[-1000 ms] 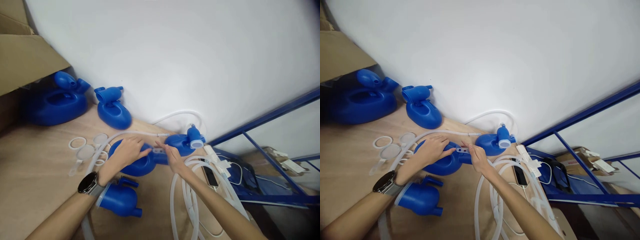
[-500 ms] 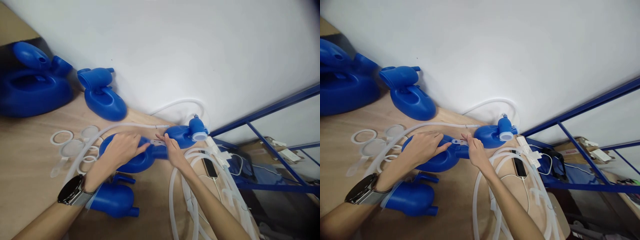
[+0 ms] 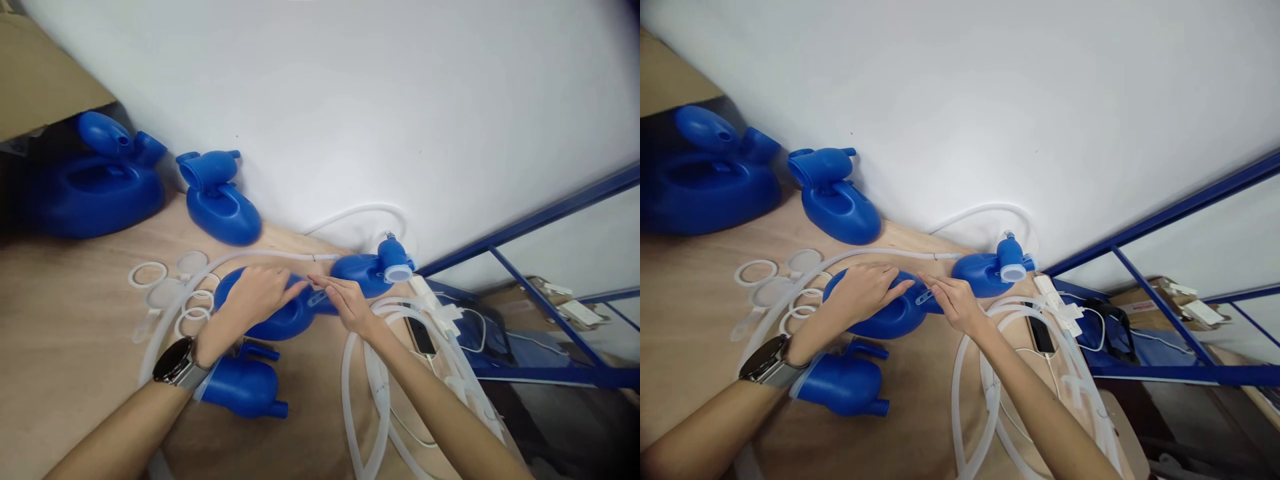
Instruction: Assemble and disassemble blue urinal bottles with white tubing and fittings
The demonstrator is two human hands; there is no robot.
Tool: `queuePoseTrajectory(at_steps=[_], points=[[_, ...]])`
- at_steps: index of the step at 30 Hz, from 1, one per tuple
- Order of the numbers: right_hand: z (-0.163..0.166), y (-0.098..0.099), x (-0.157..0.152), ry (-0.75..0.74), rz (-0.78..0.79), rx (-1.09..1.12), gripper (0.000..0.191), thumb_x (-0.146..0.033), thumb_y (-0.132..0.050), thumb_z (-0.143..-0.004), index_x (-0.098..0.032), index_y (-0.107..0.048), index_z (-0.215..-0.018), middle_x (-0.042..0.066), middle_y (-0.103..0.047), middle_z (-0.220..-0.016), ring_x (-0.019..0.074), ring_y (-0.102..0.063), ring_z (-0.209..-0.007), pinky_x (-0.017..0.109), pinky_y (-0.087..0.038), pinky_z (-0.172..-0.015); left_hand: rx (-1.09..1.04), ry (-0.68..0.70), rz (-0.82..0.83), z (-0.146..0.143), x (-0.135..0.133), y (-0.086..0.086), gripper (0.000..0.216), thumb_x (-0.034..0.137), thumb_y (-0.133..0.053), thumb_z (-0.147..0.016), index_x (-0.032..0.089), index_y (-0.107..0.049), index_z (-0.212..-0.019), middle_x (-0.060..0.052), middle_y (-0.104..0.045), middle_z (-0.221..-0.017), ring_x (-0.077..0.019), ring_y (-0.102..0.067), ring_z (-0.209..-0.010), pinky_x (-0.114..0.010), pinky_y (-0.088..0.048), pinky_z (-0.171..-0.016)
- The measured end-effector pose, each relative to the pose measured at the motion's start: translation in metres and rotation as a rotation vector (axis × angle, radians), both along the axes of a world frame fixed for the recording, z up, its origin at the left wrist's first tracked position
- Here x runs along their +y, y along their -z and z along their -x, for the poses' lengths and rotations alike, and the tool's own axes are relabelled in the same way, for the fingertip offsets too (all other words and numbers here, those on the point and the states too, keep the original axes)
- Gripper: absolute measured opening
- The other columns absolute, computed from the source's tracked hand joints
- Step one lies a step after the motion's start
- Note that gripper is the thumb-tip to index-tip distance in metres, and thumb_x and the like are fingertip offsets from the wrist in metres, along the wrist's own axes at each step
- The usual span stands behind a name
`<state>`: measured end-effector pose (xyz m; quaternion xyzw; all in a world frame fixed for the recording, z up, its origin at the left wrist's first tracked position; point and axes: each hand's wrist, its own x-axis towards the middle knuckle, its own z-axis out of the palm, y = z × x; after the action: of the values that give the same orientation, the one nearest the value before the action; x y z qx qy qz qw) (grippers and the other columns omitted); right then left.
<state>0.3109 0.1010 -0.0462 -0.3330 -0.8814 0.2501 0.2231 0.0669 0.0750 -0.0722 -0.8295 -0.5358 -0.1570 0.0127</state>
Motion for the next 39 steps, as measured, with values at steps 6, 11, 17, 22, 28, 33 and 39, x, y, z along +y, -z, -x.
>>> queuePoseTrajectory(at_steps=[6, 11, 17, 22, 28, 33, 39], points=[[0.0, -0.01, 0.0, -0.059, -0.258, -0.17, 0.044, -0.035, -0.039, -0.111, -0.027, -0.058, -0.15, 0.007, -0.074, -0.134, 0.0193, -0.075, -0.114, 0.032, -0.062, -0.095, -0.071, -0.026, 0.059, 0.001, 0.0, 0.001, 0.062, 0.065, -0.039, -0.107, 0.014, -0.071, -0.094, -0.015, -0.078, -0.094, -0.033, -0.075, -0.089, -0.037, -0.044, -0.068], [0.008, -0.012, -0.01, -0.051, -0.513, -0.211, 0.022, -0.031, -0.059, -0.104, -0.024, -0.076, -0.115, 0.006, -0.079, -0.119, 0.0204, -0.077, -0.105, 0.036, -0.062, -0.096, -0.128, -0.029, 0.072, 0.001, 0.0, 0.001, 0.057, 0.063, -0.048, -0.106, 0.014, -0.072, -0.093, -0.016, -0.078, -0.095, -0.0342, -0.075, -0.088, -0.038, -0.044, -0.068], [0.007, -0.013, -0.017, 0.006, -0.45, -0.219, 0.017, -0.027, -0.061, -0.103, -0.022, -0.077, -0.105, 0.007, -0.081, -0.11, 0.021, -0.078, -0.1, 0.035, -0.064, -0.092, -0.18, 0.002, 0.009, 0.0, 0.0, 0.004, 0.051, 0.06, -0.052, -0.105, 0.015, -0.072, -0.089, -0.014, -0.077, -0.09, -0.0334, -0.074, -0.087, -0.038, -0.045, -0.068], [0.006, -0.019, -0.015, -0.036, -0.344, -0.221, 0.013, -0.024, -0.062, -0.102, -0.02, -0.073, -0.098, 0.006, -0.08, -0.101, 0.019, -0.077, -0.092, 0.033, -0.064, -0.09, -0.194, 0.01, -0.021, 0.0, -0.001, 0.006, 0.049, 0.058, -0.053, -0.105, 0.016, -0.071, -0.087, -0.013, -0.077, -0.088, -0.0318, -0.074, -0.084, -0.037, -0.044, -0.067], [0.008, -0.023, -0.014, -0.029, -0.307, -0.159, 0.017, -0.027, -0.062, -0.102, -0.02, -0.07, -0.089, 0.007, -0.077, -0.102, 0.0198, -0.07, -0.099, 0.034, -0.059, -0.09, -0.222, 0.001, -0.015, 0.0, 0.0, 0.006, 0.048, 0.058, -0.054, -0.104, 0.017, -0.072, -0.088, -0.011, -0.078, -0.089, -0.0321, -0.075, -0.086, -0.038, -0.045, -0.068], [0.018, -0.032, -0.016, 0.175, -0.087, -0.252, 0.021, -0.026, -0.07, -0.097, -0.02, -0.067, -0.077, 0.003, -0.075, -0.087, 0.0186, -0.064, -0.088, 0.033, -0.052, -0.081, -0.212, 0.003, -0.001, 0.0, -0.001, 0.003, 0.047, 0.057, -0.055, -0.104, 0.017, -0.072, -0.087, -0.013, -0.077, -0.088, -0.0314, -0.074, -0.085, -0.037, -0.045, -0.068], [0.025, -0.022, -0.016, 0.214, -0.109, -0.236, 0.01, -0.014, -0.075, -0.087, -0.021, -0.074, -0.079, 0.003, -0.077, -0.087, 0.0206, -0.067, -0.091, 0.035, -0.055, -0.086, -0.211, -0.01, 0.03, 0.0, -0.001, 0.003, 0.048, 0.058, -0.054, -0.105, 0.016, -0.072, -0.091, -0.013, -0.077, -0.091, -0.0307, -0.074, -0.088, -0.036, -0.046, -0.071]])
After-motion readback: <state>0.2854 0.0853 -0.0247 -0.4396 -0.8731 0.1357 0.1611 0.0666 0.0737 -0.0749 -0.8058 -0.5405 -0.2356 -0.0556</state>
